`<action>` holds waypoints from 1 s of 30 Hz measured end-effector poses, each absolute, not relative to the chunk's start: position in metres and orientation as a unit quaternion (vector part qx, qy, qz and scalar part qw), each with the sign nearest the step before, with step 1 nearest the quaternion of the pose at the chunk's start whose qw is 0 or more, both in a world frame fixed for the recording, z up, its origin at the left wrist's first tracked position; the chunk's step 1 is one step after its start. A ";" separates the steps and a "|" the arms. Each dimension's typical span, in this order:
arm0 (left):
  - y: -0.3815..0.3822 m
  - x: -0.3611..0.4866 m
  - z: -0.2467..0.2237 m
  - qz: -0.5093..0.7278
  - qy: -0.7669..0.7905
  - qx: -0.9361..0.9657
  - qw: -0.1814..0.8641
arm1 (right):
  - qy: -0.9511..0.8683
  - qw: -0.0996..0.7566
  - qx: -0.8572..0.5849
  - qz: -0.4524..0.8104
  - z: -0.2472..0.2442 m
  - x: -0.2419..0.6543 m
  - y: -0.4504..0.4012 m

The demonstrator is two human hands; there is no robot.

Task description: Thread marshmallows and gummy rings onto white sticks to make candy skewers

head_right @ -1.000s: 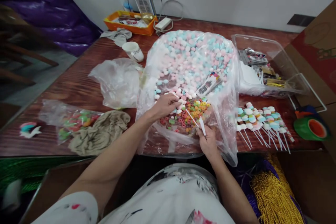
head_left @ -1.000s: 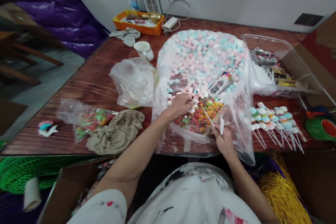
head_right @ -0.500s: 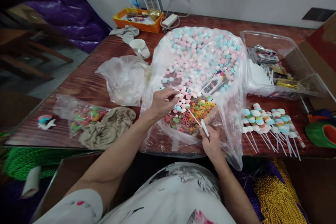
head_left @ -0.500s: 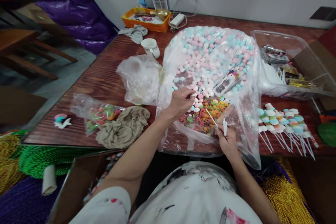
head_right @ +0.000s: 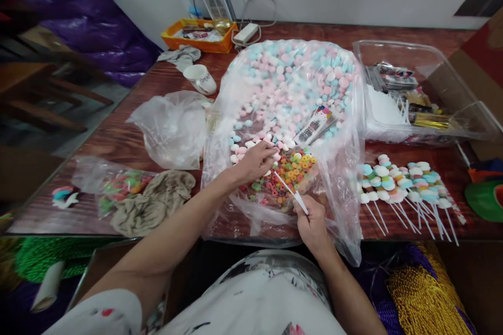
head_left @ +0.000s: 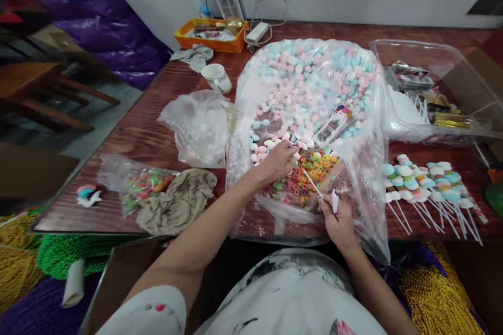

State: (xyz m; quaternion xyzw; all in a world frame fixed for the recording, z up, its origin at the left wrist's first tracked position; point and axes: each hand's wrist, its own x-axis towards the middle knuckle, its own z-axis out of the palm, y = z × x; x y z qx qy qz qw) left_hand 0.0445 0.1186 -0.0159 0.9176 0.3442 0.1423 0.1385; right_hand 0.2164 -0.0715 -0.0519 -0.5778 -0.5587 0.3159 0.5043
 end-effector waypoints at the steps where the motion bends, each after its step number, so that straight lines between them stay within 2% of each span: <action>1: 0.119 0.047 -0.014 0.129 0.352 0.917 0.135 | -0.556 0.504 -0.580 0.317 -0.051 0.216 -0.072; 7: 0.109 0.084 -0.005 -0.028 0.370 0.927 0.049 | -0.491 0.529 -0.612 0.324 -0.054 0.215 -0.072; 11: 0.108 0.093 0.001 -0.054 0.349 0.935 0.044 | -0.469 0.524 -0.630 0.330 -0.059 0.215 -0.070; 13: 0.111 0.085 0.008 -0.010 0.356 0.930 0.088 | -0.466 0.531 -0.624 0.335 -0.061 0.215 -0.069; 15: 0.109 0.070 0.016 0.101 0.400 0.894 0.174 | -0.459 0.546 -0.612 0.342 -0.061 0.216 -0.070; 18: 0.091 0.042 0.026 0.303 0.474 0.715 0.415 | -0.467 0.552 -0.600 0.344 -0.054 0.216 -0.077; 20: 0.070 0.026 0.030 0.375 0.469 0.557 0.574 | -0.499 0.530 -0.597 0.337 -0.044 0.215 -0.083; 22: 0.048 0.017 0.031 0.421 0.448 0.435 0.658 | -0.546 0.492 -0.589 0.334 -0.029 0.211 -0.089; 26: 0.018 0.015 0.029 0.501 0.431 0.329 0.674 | -0.619 0.408 -0.572 0.351 -0.003 0.200 -0.092; 30: 0.006 0.021 0.024 0.528 0.433 0.315 0.659 | -0.645 0.379 -0.571 0.338 0.001 0.196 -0.092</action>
